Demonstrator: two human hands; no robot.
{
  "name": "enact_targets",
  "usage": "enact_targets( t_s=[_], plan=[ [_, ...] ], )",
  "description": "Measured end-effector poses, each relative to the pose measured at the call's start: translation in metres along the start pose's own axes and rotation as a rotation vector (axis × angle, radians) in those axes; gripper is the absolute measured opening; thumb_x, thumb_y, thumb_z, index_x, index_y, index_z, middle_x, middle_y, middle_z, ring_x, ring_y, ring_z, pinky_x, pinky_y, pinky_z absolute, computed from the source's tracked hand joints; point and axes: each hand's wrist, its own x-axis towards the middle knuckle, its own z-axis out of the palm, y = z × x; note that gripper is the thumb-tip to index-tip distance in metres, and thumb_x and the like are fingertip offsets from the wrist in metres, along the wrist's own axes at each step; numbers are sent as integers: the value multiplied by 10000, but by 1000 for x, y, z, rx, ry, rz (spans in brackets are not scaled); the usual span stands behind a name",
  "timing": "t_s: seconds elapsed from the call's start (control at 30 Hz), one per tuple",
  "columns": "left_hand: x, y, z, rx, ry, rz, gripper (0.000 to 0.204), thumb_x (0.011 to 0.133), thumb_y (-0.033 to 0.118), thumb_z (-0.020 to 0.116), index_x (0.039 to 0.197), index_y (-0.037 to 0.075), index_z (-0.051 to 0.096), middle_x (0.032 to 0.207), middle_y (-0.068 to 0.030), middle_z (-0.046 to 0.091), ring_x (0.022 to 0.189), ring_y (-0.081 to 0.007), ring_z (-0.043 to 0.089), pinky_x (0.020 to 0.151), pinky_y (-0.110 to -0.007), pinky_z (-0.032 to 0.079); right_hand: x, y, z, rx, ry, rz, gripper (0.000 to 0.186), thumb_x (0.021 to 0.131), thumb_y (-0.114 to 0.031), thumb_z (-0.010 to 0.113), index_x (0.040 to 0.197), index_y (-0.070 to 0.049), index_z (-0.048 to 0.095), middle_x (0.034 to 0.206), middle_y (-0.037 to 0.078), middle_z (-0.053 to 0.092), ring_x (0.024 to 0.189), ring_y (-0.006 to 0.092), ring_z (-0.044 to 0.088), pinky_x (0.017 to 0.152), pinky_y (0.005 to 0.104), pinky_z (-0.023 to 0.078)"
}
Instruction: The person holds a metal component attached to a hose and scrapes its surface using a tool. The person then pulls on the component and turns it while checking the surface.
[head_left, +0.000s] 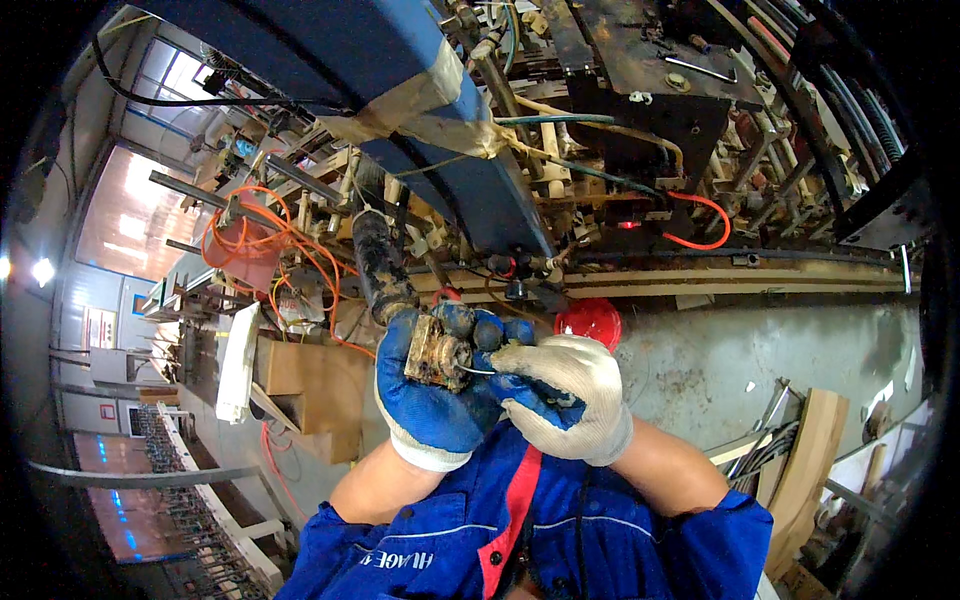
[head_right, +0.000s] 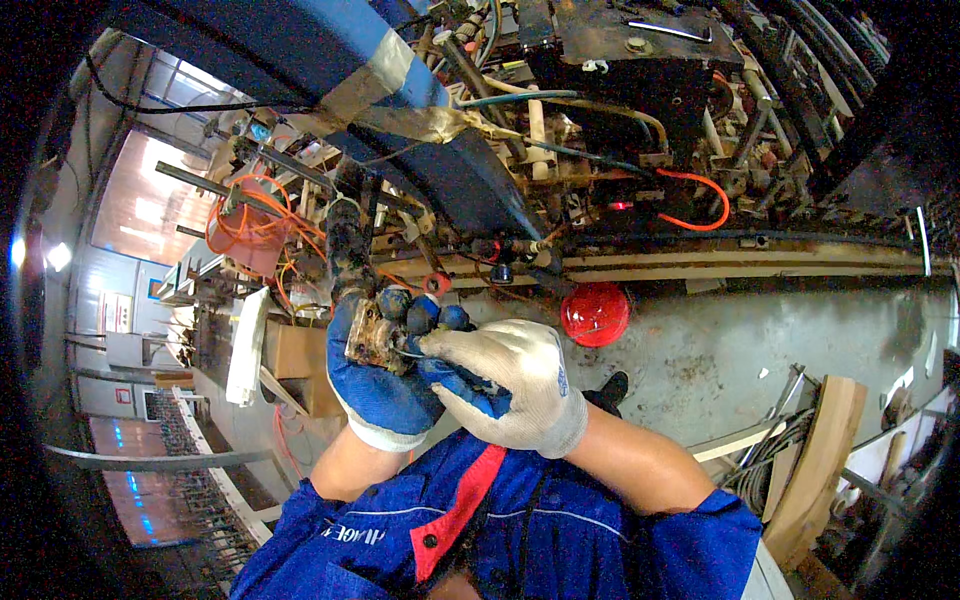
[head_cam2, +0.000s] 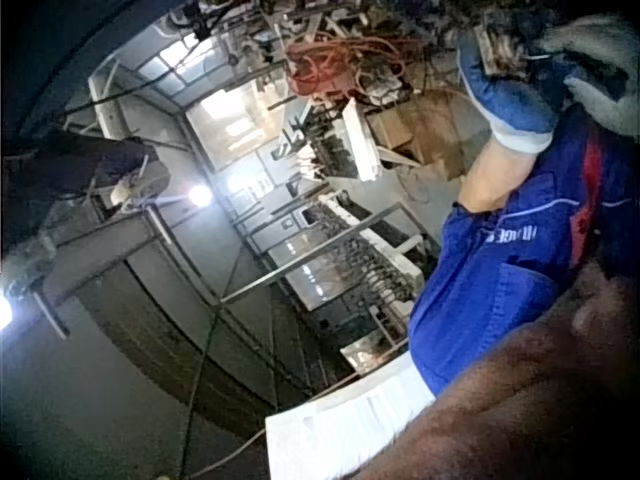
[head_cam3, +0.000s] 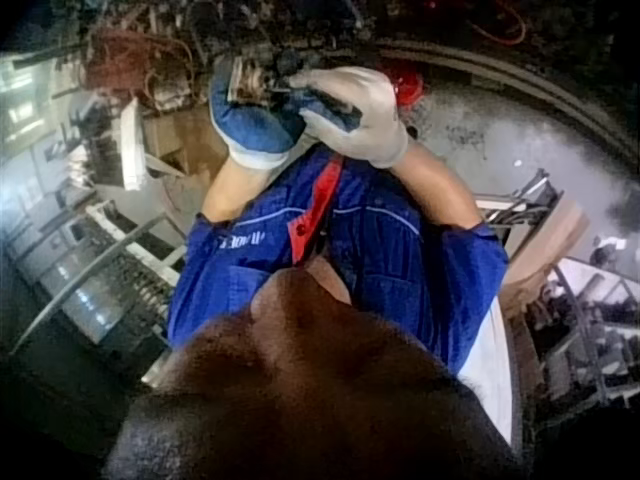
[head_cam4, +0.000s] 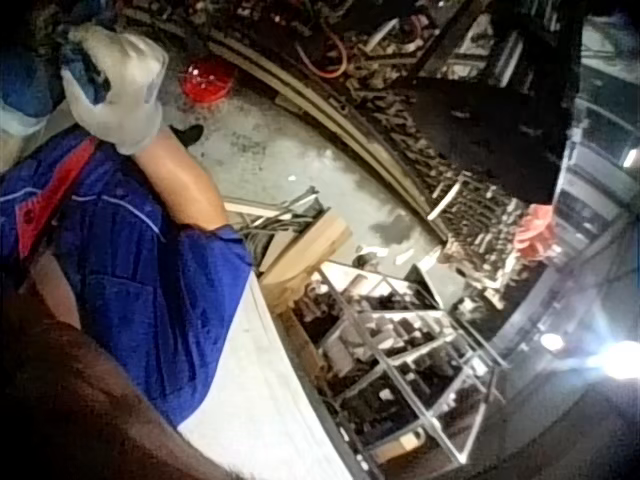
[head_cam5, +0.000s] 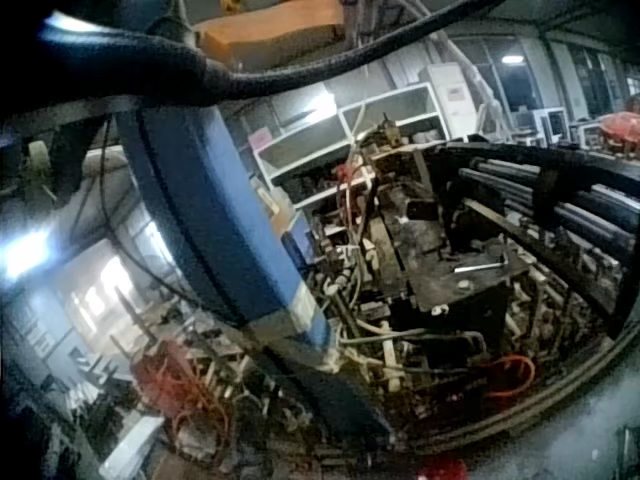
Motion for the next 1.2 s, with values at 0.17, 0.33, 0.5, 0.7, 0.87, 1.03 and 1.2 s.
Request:
enact_targets(
  t_s=[0.17, 0.33, 0.5, 0.7, 0.87, 1.03, 1.2],
  plan=[
    [2, -5, 12, 70, 104, 56, 421, 1002, 462, 458, 910, 93, 637, 832, -106, 639, 842, -294, 589, 958, -462, 463, -2, 7, 4, -15, 45, -82, 399, 661, -110, 767, 1048, -27, 714, 791, 158, 680, 627, 351, 615, 588, 422, 487],
    [2, -6, 10, 81, 57, 54, 459, 998, 495, 448, 934, 83, 640, 882, -131, 657, 916, -322, 605, 1000, -480, 446, -6, 11, 12, -44, 87, -103, 395, 655, -109, 774, 1034, -22, 709, 781, 152, 675, 617, 344, 610, 579, 415, 473],
    [3, -5, -6, 27, -34, 55, 564, 987, 570, 428, 1000, 56, 660, 943, -177, 665, 1033, -383, 617, 1058, -516, 423, -3, 13, 23, -113, 115, -142, 383, 674, -132, 782, 1035, -32, 705, 671, 113, 613, 548, 314, 584, 531, 406, 447],
    [8, -7, -11, 31, -116, 60, 595, 996, 576, 402, 1023, 52, 683, 982, -198, 682, 1062, -413, 620, 1052, -536, 434, 2, 12, 23, -245, 134, -238, 442, 632, -194, 771, 1040, -34, 709, 605, 55, 547, 513, 245, 548, 480, 383, 405],
    [8, -4, -14, 74, -112, 11, 636, 1001, 592, 366, 1084, 53, 692, 1075, -227, 694, 1101, -442, 609, 1063, -548, 425, 8, 1, 20, -458, 138, -285, 456, 612, -213, 714, 1032, -36, 717, 593, 3, 474, 504, 184, 512, 454, 347, 387],
    [3, -9, 12, 180, 146, 24, 477, 1011, 511, 406, 999, 121, 681, 963, -137, 707, 938, -335, 637, 1039, -528, 432, 19, -23, 4, -495, -18, -57, 334, 720, -191, 713, 1033, -79, 684, 621, 38, 542, 555, 228, 594, 494, 382, 464],
    [-1, -1, 11, 103, 65, -1, 510, 1012, 506, 409, 1094, 101, 709, 1086, -175, 718, 1085, -385, 643, 1062, -529, 445, 26, -22, -15, -279, -170, 29, 356, 738, -137, 755, 1077, -48, 695, 884, 159, 718, 754, 349, 696, 687, 414, 558]
  ],
)
